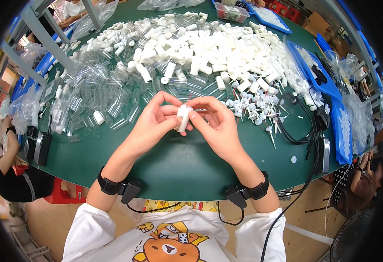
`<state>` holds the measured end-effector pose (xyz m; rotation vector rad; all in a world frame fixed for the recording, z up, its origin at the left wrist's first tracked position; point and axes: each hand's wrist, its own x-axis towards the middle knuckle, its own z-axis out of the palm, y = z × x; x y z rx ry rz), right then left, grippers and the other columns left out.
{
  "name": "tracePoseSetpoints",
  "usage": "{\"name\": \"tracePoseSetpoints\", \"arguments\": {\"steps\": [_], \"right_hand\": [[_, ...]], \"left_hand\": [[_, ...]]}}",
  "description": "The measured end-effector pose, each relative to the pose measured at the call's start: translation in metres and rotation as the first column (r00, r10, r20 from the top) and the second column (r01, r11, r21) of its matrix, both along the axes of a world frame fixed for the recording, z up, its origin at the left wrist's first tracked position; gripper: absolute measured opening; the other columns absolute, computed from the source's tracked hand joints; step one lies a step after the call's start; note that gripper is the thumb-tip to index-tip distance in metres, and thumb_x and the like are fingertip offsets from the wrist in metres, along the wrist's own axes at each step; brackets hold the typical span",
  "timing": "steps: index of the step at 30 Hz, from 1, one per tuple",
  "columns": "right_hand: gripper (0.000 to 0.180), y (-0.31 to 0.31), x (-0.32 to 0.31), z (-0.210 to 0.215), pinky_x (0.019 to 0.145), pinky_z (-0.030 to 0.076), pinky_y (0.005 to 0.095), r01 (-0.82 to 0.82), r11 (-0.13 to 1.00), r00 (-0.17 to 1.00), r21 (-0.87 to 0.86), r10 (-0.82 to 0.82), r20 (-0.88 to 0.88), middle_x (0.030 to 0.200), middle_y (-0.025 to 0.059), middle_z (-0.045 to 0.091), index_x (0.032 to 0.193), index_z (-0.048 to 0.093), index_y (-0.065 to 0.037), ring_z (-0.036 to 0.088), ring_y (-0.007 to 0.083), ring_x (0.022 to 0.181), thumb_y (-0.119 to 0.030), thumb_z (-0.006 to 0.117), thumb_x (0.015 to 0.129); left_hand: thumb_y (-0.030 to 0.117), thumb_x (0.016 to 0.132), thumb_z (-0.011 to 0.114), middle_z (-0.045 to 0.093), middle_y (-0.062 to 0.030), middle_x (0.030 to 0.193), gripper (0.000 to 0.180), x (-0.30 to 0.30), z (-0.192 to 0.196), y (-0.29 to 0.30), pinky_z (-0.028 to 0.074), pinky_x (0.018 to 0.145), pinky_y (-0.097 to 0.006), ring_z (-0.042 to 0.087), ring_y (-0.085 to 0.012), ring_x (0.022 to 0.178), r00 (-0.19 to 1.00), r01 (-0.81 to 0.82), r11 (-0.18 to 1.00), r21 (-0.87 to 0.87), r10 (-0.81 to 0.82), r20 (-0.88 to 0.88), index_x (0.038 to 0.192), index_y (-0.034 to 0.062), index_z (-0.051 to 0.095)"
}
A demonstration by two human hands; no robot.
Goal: The recorder is assembling small electronic components by inserting a white plastic sleeve over a motor and inserting a small white plastic gear piece.
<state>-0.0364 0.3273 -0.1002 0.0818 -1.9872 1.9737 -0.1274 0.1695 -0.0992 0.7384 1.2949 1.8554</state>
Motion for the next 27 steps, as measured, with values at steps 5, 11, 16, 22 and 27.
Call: {"name": "tracePoseSetpoints", "arguments": {"steps": [5,11,16,22,27], "right_hand": [[0.021,0.002,0.001,0.002,0.085,0.047,0.0305,0.046,0.997,0.999,-0.062,-0.046,-0.004,0.109,0.0093,0.057,0.108,0.054,0.003,0.056,0.0159,0.099,-0.002,0.057,0.087],[0.019,-0.005,0.0,0.004,0.085,0.046,0.0292,-0.081,0.954,0.971,-0.289,0.141,0.194,0.11,0.0095,0.059,0.106,0.056,0.0,0.056,0.0139,0.098,-0.006,0.058,0.088],[0.016,0.016,-0.008,-0.005,0.084,0.043,0.0272,0.174,0.973,0.981,-0.152,-0.158,0.113,0.1,0.009,0.064,0.101,0.054,-0.002,0.057,0.0119,0.093,-0.016,0.051,0.094],[0.027,0.04,-0.043,0.005,0.074,0.045,0.0315,0.135,0.897,0.974,0.422,-0.198,0.109,0.091,0.0142,0.063,0.101,0.051,0.001,0.058,0.0213,0.086,-0.023,0.055,0.091],[0.032,0.046,-0.075,0.005,0.076,0.045,0.0432,0.017,0.482,0.995,0.876,-0.098,0.035,0.086,0.021,0.059,0.096,0.052,0.002,0.056,0.0376,0.084,-0.026,0.062,0.083]], "left_hand": [[0.007,0.089,0.058,0.062,-0.0156,0.1,0.024,0.002,0.001,0.002,0.052,0.077,-0.029,0.063,-0.0193,0.091,0.995,-0.045,0.999,0.006,0.046,-0.091,0.105,0.0015,0.041],[0.008,0.089,0.058,0.062,-0.0168,0.104,0.024,-0.001,-0.002,0.001,0.051,0.082,-0.03,0.062,-0.0198,0.095,0.997,0.07,0.997,0.032,-0.071,0.04,0.106,0.0006,0.043],[0.011,0.091,0.055,0.061,-0.0184,0.108,0.029,0.002,0.004,0.001,0.049,0.087,-0.032,0.061,-0.0211,0.098,0.993,-0.105,0.992,-0.074,0.109,0.048,0.113,-0.0008,0.042],[0.013,0.09,0.052,0.061,-0.0131,0.097,0.027,-0.008,0.001,-0.003,0.049,0.085,-0.03,0.061,-0.0192,0.09,0.975,-0.2,0.976,-0.09,0.207,0.08,0.112,-0.0012,0.044],[0.013,0.088,0.053,0.059,-0.0097,0.09,0.025,-0.008,0.003,-0.003,0.048,0.08,-0.029,0.059,-0.017,0.085,0.979,-0.18,0.98,-0.081,0.187,0.085,0.109,-0.0004,0.046]]}}
